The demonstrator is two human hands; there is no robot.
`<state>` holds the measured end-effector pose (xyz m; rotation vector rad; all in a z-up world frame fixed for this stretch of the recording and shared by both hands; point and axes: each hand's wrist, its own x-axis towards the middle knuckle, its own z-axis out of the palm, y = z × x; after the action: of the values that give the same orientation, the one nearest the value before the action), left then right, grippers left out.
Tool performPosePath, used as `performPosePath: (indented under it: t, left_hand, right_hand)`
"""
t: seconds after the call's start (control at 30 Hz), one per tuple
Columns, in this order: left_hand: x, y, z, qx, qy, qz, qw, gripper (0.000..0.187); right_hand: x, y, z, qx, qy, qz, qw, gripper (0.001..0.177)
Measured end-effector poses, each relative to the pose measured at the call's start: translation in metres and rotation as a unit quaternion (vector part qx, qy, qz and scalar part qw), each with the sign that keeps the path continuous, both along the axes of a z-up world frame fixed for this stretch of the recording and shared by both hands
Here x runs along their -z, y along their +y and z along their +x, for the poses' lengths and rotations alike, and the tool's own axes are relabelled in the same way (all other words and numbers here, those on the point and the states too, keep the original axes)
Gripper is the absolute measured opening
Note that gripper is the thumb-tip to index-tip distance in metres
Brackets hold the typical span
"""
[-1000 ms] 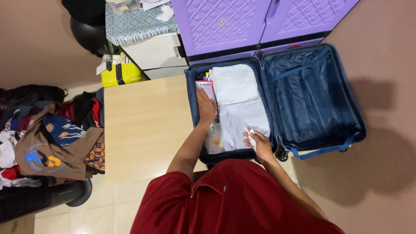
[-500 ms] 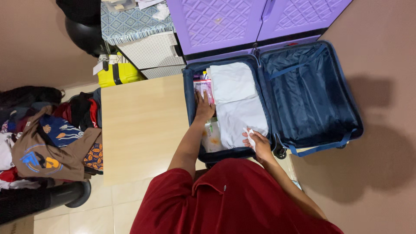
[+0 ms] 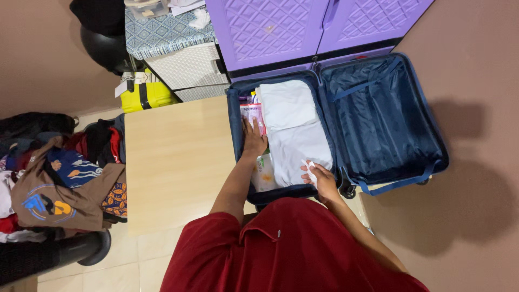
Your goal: The person wipes several containers of toiletries with a cloth and places them into an open suitcase on a table.
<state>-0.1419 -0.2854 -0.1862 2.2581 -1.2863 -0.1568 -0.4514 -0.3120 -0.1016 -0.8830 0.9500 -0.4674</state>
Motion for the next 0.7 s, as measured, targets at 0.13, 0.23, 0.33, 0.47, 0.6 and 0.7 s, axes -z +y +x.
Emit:
performPosePath:
  t: [0.13, 0.23, 0.33, 0.47, 0.6, 0.7]
  left_hand:
    - [-0.003, 0.0, -0.005, -0.015, 0.009, -0.001, 1.0, 0.09]
    - [-0.004, 0.002, -0.012, -0.02, 0.009, -0.033, 0.999, 0.085]
    - [-0.003, 0.008, -0.02, -0.025, 0.005, -0.046, 0.999, 0.08]
    - [-0.002, 0.009, -0.019, -0.021, -0.006, -0.06, 0.998, 0.077]
    - [-0.003, 0.006, -0.014, -0.021, 0.021, -0.026, 0.999, 0.08]
    - [-0.007, 0.004, -0.013, -0.029, 0.099, -0.003, 0.995, 0.088]
  right_hand:
    - [0.005, 0.001, -0.001, 0.006, 0.0, 0.003, 1.0, 0.041]
    - [0.008, -0.001, -0.001, 0.007, -0.002, 0.003, 1.0, 0.041]
    - [0.008, 0.001, 0.001, 0.003, 0.004, 0.003, 1.0, 0.041]
    - [0.003, 0.006, 0.01, -0.014, 0.015, 0.01, 1.0, 0.041]
    - [-0.002, 0.01, 0.016, -0.037, 0.013, 0.014, 0.999, 0.042]
    - [-0.002, 0.012, 0.019, -0.044, 0.007, 0.013, 0.999, 0.042]
